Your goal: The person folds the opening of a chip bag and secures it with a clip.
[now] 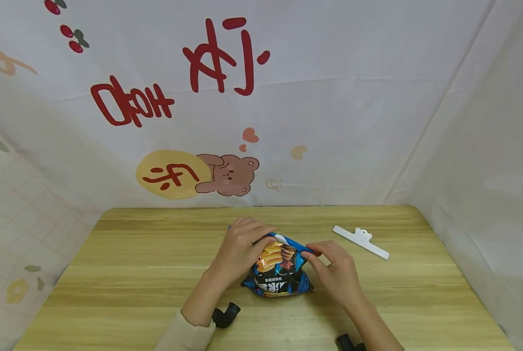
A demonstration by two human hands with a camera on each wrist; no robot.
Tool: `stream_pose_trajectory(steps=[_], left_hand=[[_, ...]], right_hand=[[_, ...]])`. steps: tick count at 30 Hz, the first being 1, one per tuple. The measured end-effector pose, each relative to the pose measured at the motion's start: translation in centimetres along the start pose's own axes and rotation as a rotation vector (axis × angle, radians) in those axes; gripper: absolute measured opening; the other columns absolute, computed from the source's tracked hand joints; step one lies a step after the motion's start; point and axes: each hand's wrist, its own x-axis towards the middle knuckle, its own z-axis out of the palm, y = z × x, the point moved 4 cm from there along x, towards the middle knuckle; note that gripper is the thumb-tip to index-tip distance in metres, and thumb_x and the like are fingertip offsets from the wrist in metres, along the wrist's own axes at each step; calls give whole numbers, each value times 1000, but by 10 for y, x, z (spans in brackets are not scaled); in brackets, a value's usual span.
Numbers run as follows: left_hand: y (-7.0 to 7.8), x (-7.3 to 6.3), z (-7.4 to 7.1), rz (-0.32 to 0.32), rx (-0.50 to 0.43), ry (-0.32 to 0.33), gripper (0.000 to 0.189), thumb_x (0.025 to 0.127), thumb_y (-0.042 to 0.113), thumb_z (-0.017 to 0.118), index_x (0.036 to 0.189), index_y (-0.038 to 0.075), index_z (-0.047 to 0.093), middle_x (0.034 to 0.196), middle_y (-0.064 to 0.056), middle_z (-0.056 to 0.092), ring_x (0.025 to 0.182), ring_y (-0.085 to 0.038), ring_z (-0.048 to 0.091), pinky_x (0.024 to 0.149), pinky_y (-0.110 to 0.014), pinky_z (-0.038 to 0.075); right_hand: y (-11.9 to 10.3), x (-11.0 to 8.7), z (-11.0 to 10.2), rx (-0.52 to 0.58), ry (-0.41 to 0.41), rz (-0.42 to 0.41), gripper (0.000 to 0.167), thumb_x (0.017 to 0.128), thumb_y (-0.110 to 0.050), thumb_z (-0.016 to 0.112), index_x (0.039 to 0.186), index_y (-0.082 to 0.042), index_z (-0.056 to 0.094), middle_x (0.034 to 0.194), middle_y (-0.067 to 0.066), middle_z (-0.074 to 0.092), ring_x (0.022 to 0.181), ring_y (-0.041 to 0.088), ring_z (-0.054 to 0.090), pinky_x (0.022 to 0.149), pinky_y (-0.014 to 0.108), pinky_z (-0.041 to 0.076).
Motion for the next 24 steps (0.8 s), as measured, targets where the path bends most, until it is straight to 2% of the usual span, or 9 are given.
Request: stream_pose_trajectory(steps=[11,15,19,24], left_hand=[[-2,-1,1,2,35,38,15,88,15,86,101,9,82,95,0,79,91,-15,72,88,-33,54],[-5,-1,0,-41,34,47,15,87,17,87,98,9,81,93,0,78,91,-17,72,86,-35,54],[-8,-1,-2,-91,10,30,11,88,17,86,95,9,80,91,0,77,90,-17,70,86,-33,55],[-8,-2,-3,-101,-7,13,8,90,16,84,92,10,79,90,2,77,89,-16,69,85,-30,55]], right_hand=[[-1,1,1,-31,16,-25,34,74,18,85,94,-9,80,87,-3,74,80,7,65,74,11,48],[1,1,1,-41,4,-10,32,74,19,84,91,-8,79,86,-3,74,82,7,65,73,12,47],[1,1,1,-48,2,-20,33,72,21,83,89,-6,78,85,-1,74,81,7,64,71,14,47],[-1,1,1,-81,-5,-38,31,75,18,83,87,-9,76,85,-4,73,80,8,63,69,17,47]])
